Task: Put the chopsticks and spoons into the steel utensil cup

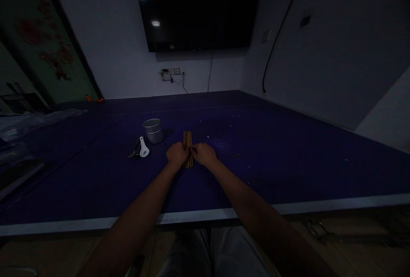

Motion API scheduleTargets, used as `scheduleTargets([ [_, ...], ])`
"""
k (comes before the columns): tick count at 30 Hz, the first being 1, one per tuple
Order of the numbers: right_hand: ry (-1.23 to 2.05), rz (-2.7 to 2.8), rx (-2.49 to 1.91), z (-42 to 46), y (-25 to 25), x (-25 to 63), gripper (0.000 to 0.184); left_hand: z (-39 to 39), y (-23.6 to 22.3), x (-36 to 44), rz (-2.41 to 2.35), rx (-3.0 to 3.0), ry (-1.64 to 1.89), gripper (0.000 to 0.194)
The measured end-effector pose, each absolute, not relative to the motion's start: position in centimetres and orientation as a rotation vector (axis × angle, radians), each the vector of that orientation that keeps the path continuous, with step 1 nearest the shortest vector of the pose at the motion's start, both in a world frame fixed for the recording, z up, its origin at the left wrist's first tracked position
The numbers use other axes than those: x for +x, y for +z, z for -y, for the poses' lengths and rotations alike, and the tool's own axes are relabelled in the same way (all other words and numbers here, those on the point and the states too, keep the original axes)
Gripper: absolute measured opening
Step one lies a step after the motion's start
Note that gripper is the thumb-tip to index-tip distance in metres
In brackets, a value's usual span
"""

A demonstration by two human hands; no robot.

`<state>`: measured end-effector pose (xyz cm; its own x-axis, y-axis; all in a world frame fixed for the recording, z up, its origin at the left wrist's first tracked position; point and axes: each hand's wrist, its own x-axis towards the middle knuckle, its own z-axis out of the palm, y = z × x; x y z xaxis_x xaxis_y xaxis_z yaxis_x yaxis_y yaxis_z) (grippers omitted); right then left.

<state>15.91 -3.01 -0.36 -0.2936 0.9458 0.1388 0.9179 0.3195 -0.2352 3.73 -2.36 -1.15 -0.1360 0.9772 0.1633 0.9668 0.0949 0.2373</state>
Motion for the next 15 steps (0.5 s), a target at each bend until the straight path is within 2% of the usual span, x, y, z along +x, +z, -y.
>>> scheduleTargets([
  [15, 0.127, 2.357, -1.711, 3.26, -0.21, 15.84, 0.036, 2.28, -1.35, 3.71, -2.317, 2.018, 0.489, 0.043],
])
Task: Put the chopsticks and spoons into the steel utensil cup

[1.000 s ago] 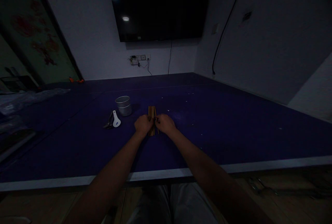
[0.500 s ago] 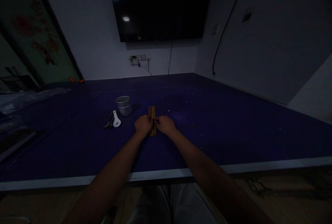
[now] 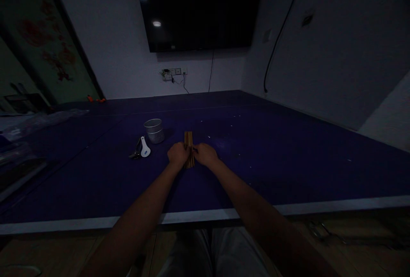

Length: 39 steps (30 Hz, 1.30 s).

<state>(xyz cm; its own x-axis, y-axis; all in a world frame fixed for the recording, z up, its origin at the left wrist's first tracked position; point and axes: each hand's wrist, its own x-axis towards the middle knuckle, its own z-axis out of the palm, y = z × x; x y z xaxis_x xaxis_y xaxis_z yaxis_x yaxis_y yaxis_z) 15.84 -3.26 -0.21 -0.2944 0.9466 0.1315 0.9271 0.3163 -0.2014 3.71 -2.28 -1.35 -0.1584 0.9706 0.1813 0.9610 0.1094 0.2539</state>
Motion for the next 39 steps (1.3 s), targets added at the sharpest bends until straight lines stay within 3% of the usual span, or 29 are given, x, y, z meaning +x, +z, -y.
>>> scheduleTargets([
  [39, 0.064, 2.381, -1.685, 3.03, -0.57, 15.90, 0.040, 2.33, -0.95, 3.59, -2.295, 1.988, 0.483, 0.041],
])
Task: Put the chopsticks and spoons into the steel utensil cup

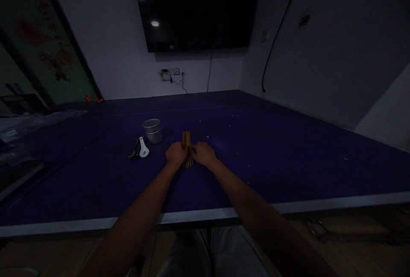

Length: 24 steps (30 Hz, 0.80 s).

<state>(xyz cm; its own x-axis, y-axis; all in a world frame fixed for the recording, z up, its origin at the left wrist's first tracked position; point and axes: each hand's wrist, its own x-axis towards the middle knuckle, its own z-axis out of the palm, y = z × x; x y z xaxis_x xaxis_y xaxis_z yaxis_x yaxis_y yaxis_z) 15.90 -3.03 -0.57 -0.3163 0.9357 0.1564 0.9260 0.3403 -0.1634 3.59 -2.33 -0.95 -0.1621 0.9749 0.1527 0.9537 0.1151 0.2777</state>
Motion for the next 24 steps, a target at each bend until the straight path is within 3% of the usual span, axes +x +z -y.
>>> scheduleTargets([
  [24, 0.081, 2.366, -1.689, 3.03, -0.56, 16.00, 0.039, 2.22, -1.21, 3.51, -2.279, 2.045, 0.461, 0.047],
])
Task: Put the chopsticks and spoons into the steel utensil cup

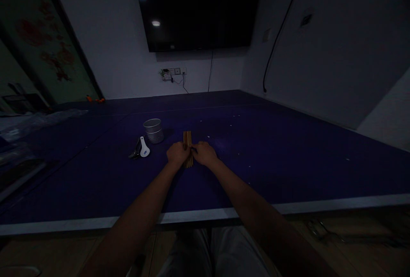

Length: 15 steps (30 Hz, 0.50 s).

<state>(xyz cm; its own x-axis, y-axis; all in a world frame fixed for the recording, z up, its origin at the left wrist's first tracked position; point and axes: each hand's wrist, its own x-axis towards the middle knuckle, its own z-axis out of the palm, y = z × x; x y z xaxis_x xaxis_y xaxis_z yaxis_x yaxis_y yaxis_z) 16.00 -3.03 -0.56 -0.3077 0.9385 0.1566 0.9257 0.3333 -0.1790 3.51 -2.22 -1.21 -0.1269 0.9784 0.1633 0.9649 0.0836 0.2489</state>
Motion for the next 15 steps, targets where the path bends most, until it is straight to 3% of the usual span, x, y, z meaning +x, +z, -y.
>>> scheduleTargets([
  [15, 0.084, 2.363, -1.689, 2.79, -0.78, 16.06, 0.041, 2.30, -1.19, 3.49, -2.283, 2.040, 0.480, 0.047],
])
